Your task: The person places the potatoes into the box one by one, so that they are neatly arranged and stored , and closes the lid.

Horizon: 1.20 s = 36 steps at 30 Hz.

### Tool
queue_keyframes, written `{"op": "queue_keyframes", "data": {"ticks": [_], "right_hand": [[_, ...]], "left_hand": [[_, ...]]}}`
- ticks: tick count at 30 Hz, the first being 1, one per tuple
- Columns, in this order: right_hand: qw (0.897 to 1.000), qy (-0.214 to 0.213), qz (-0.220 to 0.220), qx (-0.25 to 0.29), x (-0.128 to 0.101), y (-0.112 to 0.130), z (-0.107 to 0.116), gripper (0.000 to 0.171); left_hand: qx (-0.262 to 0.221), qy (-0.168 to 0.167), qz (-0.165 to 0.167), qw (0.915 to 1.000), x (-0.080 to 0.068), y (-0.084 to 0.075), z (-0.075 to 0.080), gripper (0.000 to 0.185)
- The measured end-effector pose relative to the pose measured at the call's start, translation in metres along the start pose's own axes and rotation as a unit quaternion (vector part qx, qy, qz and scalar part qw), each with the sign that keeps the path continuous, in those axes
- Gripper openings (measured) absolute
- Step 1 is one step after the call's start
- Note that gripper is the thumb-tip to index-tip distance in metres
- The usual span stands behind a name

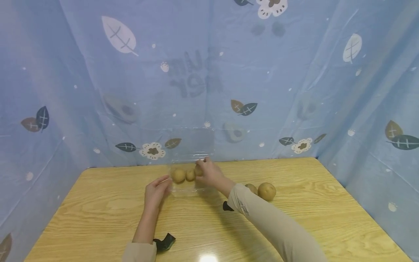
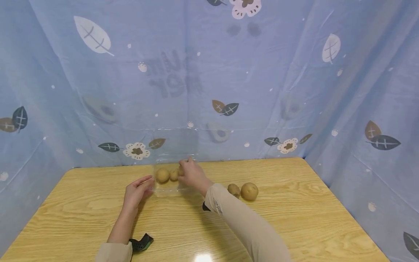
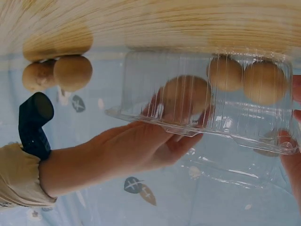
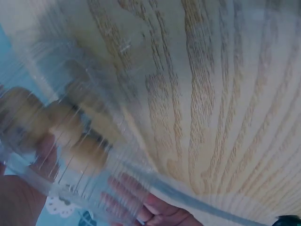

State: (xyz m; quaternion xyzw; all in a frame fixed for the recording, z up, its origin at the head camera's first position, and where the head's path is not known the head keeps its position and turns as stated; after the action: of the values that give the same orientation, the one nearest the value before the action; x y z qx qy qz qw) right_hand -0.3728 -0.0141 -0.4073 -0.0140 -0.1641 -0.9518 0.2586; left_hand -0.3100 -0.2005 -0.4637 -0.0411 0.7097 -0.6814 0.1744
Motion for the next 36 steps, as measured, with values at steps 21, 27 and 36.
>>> {"op": "queue_keyframes", "data": {"ticks": [21,27,36], "right_hand": [[0.998,0.0,-0.004,-0.067,0.005,-0.004,-0.014,0.051],[0.996,-0.083,0.012,0.005,-0.001,-0.01,-0.013,0.033],[0.974,-0.206,0.094,0.012,-0.023,-0.03,0.002,0.013]], "left_hand": [[-0.004,0.0,-0.01,0.9999,0.001,-0.001,-0.001,0.039],[-0.002,0.0,-0.015,0.9999,0.002,0.001,-0.003,0.038],[0.006,0.001,-0.012,0.9999,0.001,-0.001,0.0,0.038]]}}
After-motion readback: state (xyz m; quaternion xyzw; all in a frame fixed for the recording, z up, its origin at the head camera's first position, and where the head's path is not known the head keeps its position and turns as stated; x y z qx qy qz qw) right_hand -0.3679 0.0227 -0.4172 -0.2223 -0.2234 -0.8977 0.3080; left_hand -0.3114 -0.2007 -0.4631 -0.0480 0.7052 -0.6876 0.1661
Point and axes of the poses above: each hand's wrist, its own x-axis towards the middle knuckle, its own z-axis out of the back of the hand, y = z × x, the point moved 3 cm from there along x, towards the middle knuckle, and after that the axes turned 2 degrees about y, right-handed, at the moved point
